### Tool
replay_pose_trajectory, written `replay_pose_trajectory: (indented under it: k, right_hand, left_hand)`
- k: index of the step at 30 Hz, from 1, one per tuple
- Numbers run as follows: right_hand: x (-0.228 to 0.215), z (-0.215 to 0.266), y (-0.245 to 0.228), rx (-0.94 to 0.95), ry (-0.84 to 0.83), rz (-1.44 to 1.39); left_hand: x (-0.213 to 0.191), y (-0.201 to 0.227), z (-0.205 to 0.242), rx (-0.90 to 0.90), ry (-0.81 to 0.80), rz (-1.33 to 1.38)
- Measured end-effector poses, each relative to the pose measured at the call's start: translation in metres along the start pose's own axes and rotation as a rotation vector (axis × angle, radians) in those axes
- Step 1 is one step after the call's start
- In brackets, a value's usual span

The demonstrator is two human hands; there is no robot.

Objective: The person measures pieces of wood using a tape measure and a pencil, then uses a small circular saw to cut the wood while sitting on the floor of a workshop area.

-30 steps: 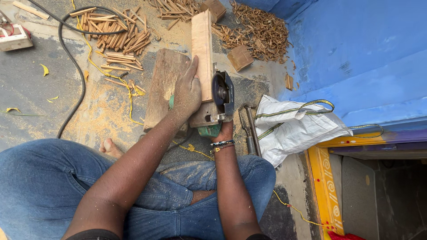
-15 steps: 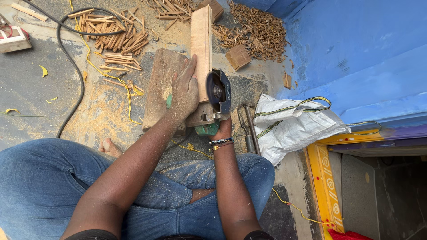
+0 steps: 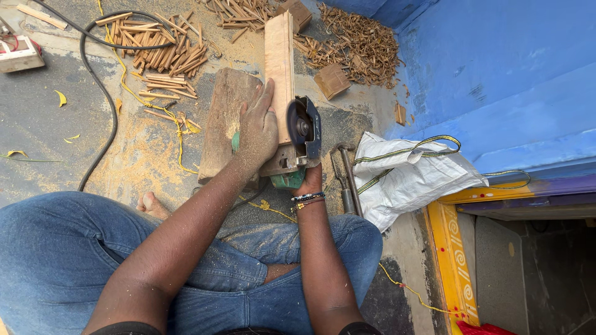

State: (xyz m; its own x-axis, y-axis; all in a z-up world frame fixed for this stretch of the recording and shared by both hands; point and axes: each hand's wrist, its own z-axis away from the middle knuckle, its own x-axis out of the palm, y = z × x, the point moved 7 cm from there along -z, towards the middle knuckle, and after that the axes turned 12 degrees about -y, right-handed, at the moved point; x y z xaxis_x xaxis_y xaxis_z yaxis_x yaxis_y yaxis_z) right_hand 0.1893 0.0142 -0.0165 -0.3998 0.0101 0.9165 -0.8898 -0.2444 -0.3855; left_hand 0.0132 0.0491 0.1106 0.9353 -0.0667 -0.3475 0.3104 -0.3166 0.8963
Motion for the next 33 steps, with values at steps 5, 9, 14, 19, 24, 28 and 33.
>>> replay_pose_trajectory:
  k: [5,9,14,19,24,28,33]
  right_hand:
    - [0.000,-0.002,0.001,0.016,-0.049,-0.016]
    - [0.004,-0.002,0.001,0.021,-0.067,-0.041]
    - [0.003,-0.002,0.001,0.018,-0.029,-0.010]
    - [0.007,0.000,0.004,0.057,-0.041,-0.108]
    - [0.021,0.000,0.007,0.082,-0.112,-0.089]
    - [0.029,0.002,0.009,0.096,-0.116,-0.096]
    - [0.035,0.003,0.010,0.104,-0.163,-0.080]
  left_hand:
    - [0.002,0.000,0.002,0.015,0.007,0.017]
    - [0.002,0.001,0.001,0.027,0.017,0.012]
    - [-0.004,0.008,0.006,0.062,0.049,0.054]
    - [-0.006,0.014,0.012,0.057,0.055,0.077]
    - [-0.007,0.014,0.013,0.053,0.060,0.069]
    - [-0.006,0.014,0.014,0.063,0.058,0.053]
    - [-0.004,0.012,0.016,0.031,0.046,0.049]
